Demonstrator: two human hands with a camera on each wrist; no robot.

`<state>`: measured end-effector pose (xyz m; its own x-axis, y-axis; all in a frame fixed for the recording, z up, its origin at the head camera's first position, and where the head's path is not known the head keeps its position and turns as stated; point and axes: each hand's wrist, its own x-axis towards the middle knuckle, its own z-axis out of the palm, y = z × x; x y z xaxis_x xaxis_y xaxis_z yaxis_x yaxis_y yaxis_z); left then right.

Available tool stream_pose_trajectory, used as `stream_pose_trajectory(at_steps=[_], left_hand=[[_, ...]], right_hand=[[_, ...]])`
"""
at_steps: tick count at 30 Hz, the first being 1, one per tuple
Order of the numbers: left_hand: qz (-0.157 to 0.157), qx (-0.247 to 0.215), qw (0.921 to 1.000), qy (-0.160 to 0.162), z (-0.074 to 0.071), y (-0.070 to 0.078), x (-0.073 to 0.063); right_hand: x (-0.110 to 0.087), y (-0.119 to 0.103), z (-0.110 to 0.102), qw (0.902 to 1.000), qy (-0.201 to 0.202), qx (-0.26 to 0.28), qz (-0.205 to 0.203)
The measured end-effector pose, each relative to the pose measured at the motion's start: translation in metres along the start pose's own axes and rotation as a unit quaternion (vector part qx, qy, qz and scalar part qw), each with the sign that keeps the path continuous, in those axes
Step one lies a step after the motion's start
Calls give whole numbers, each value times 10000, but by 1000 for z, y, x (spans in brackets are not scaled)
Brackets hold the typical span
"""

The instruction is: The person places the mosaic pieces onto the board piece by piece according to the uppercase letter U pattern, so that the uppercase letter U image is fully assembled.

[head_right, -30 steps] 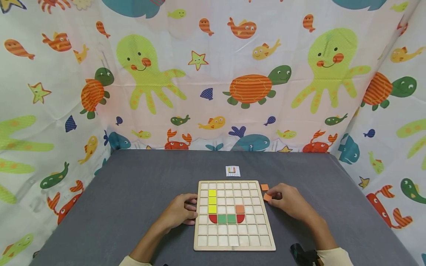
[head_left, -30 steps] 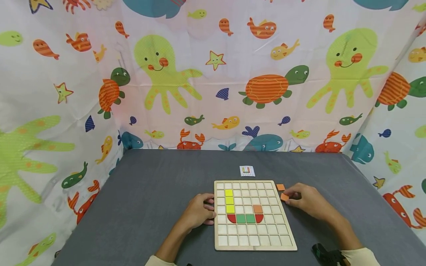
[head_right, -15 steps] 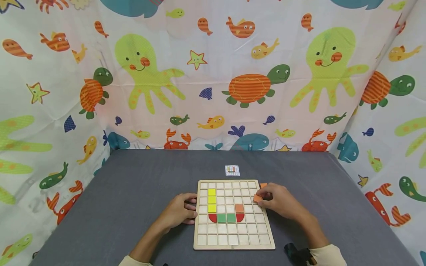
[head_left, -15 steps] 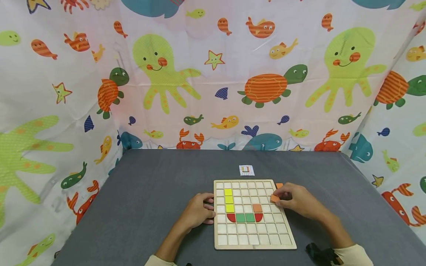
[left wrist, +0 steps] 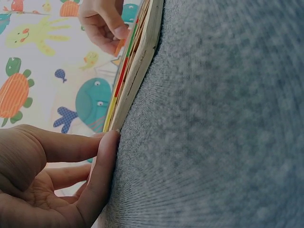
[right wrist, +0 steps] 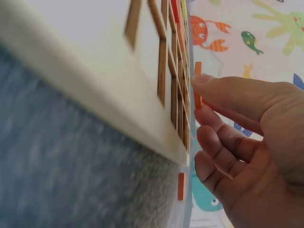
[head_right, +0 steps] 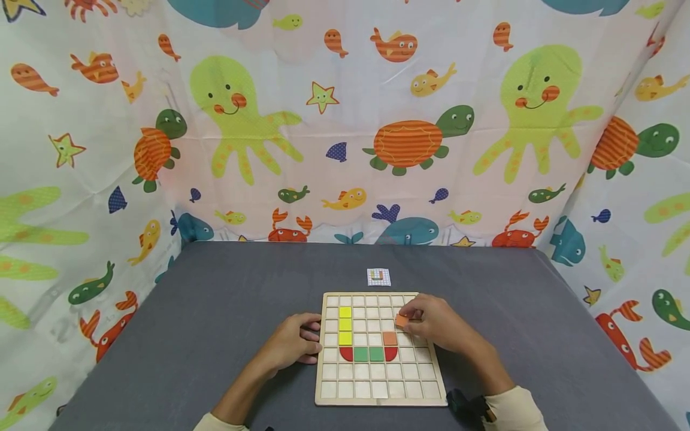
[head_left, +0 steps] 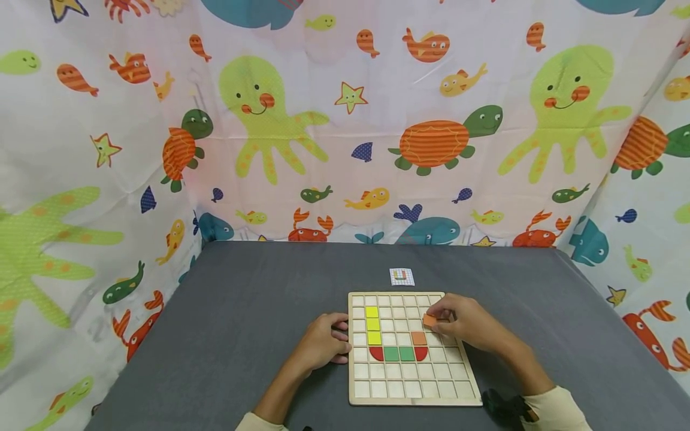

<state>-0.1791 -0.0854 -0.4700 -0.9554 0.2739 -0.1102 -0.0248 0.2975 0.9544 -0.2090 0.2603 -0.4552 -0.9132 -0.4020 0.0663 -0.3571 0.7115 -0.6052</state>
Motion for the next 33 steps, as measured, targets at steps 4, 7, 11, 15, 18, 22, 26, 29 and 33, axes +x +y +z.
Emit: stream_pose_trajectory(at_steps=[4, 7, 11, 15, 18, 22, 26, 29, 33], left_hand=[[29, -15, 10000, -8, 0, 0, 0], [48, -11, 10000, -28, -1, 0, 0], [73, -18, 10000, -34, -1, 0, 0], [75, 3, 10000, -24, -1, 0, -1], [81, 23, 10000, -28, 0, 0, -1], [75, 43, 10000, -12, 0, 0, -1], [65, 50, 10000, -1, 1, 0, 0], [59, 42, 10000, -14, 1, 1, -1], [54, 45, 10000, -27, 1, 1, -1]], right_hand=[[5, -5, 2, 9999, -82, -33, -98], [9, -9, 3, 9997, -161, -59, -163], [14, -12, 4, 9994, -297, -71, -158], [17, -14, 6, 9992, -384, -98, -96], [19, -15, 7, 9990, -420, -102, -55], [21, -15, 9, 9990, -449, -54, -27], [21, -17, 9, 9990, -454, -2, 9], [21, -17, 10, 9991, -431, 5, 52], [21, -16, 11, 9993, -384, -28, 43]])
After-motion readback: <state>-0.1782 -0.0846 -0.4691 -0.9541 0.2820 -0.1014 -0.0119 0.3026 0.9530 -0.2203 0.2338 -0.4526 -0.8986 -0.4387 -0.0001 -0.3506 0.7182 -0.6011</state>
